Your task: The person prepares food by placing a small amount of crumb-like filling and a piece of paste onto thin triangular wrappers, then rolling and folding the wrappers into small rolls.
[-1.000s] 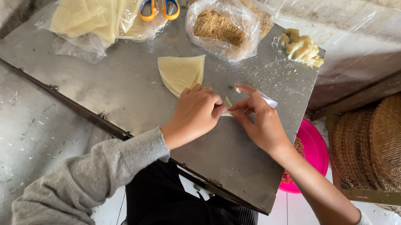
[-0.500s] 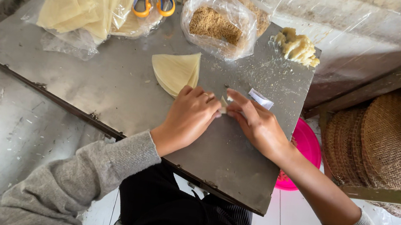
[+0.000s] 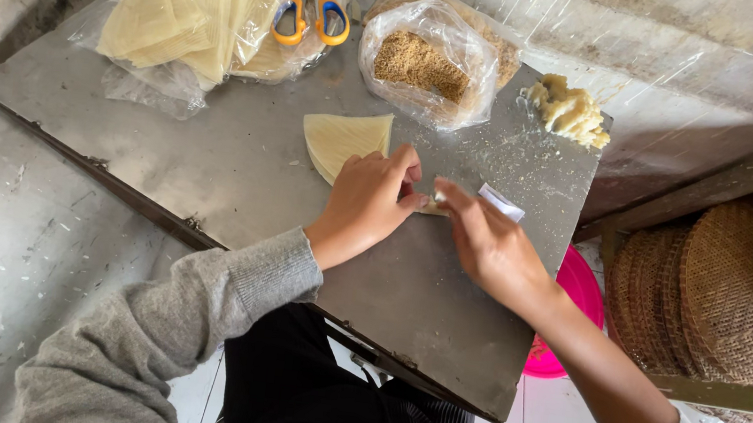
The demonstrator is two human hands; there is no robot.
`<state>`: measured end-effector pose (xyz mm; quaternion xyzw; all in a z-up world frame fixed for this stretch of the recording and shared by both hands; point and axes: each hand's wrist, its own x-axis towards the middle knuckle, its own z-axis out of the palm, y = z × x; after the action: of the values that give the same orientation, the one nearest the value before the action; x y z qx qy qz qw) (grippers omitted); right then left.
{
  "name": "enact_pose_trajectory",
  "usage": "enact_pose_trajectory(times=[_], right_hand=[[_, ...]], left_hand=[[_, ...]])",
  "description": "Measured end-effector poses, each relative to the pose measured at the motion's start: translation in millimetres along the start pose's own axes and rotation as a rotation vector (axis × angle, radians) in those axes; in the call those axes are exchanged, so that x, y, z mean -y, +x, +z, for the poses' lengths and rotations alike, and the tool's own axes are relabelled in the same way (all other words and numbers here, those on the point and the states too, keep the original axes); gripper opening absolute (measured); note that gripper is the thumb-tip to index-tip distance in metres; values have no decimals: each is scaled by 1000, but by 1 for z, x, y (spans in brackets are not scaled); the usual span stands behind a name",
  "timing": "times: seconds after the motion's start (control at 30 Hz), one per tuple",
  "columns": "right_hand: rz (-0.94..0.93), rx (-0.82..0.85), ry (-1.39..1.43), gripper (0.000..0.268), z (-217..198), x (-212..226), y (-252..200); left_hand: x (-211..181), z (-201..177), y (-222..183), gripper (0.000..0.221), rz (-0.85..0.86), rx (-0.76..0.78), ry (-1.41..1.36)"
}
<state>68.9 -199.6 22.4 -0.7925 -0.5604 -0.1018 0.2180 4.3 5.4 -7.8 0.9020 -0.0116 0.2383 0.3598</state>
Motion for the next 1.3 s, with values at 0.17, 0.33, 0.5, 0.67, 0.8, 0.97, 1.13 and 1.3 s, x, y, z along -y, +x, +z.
enact_pose_trajectory(times=[0.17, 0.33, 0.5, 0.67, 0.8, 0.97, 1.13, 1.3], right_hand=[[-145, 15, -136, 82, -2, 8, 4], [-130, 57, -213, 89, -3, 4, 14], [-98, -42, -87, 76, -1, -5, 16], [-44, -47, -94, 66, -2, -7, 18], [11, -1, -65, 68, 3, -13, 25], [57, 18, -10, 66, -1, -14, 30], [219, -46, 157, 62, -10, -6, 18], [478, -78, 208, 51, -32, -22, -17]], left_hand=[[6, -9, 2, 29, 74, -287, 5], [9, -44, -4, 34, 57, -430, -95], [14, -67, -30, 43, 168, -224, 100], [29, -65, -40, 38, 125, -46, 10], [31, -58, -41, 15, 62, -89, -34], [31, -59, -41, 11, 0, -96, -103], [36, -57, -40, 9, -47, -83, -151], [40, -58, -37, 9, -127, -27, -196]])
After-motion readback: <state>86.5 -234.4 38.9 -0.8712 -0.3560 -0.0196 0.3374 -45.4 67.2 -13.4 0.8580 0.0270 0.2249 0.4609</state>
